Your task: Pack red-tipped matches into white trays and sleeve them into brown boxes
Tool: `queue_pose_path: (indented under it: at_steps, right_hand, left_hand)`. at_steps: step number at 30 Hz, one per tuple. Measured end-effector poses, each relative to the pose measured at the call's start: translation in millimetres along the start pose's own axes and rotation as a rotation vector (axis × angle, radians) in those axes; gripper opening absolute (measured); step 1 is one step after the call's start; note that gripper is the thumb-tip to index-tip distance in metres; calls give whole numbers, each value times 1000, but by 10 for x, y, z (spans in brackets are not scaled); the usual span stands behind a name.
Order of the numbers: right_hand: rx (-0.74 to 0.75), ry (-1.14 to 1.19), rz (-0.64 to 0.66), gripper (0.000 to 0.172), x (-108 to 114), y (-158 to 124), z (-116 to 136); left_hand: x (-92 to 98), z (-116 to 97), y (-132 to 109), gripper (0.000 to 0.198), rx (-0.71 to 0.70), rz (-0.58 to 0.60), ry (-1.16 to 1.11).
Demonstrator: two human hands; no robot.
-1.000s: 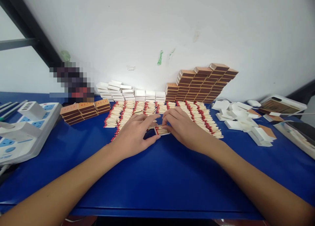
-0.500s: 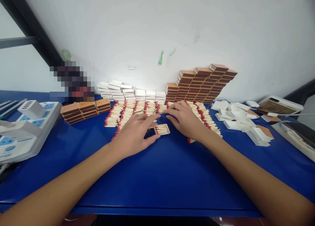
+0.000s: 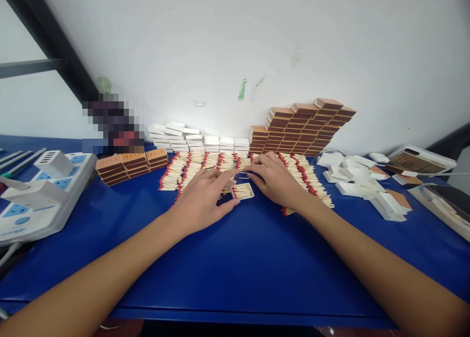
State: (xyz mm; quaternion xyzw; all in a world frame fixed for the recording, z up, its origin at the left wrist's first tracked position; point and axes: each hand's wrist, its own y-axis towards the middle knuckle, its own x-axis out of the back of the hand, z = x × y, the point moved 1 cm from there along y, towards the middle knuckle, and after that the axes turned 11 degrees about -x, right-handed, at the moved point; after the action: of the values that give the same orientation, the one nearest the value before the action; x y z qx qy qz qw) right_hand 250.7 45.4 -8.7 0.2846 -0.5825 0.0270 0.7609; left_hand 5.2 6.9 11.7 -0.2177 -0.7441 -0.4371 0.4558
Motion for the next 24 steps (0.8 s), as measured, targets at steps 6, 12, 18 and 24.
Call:
queue_pose_path:
  at_steps: [6, 12, 18, 24]
  right_hand:
    - [-8, 18, -28, 19, -14, 7, 15]
    - [-38, 84, 25, 6, -29, 9, 18]
    - [-31, 147, 44, 11, -53, 24, -4]
    - [-50, 125, 66, 10, -21, 23, 9]
  left_hand:
    - [13, 5, 8, 57, -8, -20, -5]
    - [14, 7, 8, 57, -10, -26, 2]
    - [0, 4, 4, 57, -9, -25, 22]
    - [8, 11, 4, 56, -9, -22, 18]
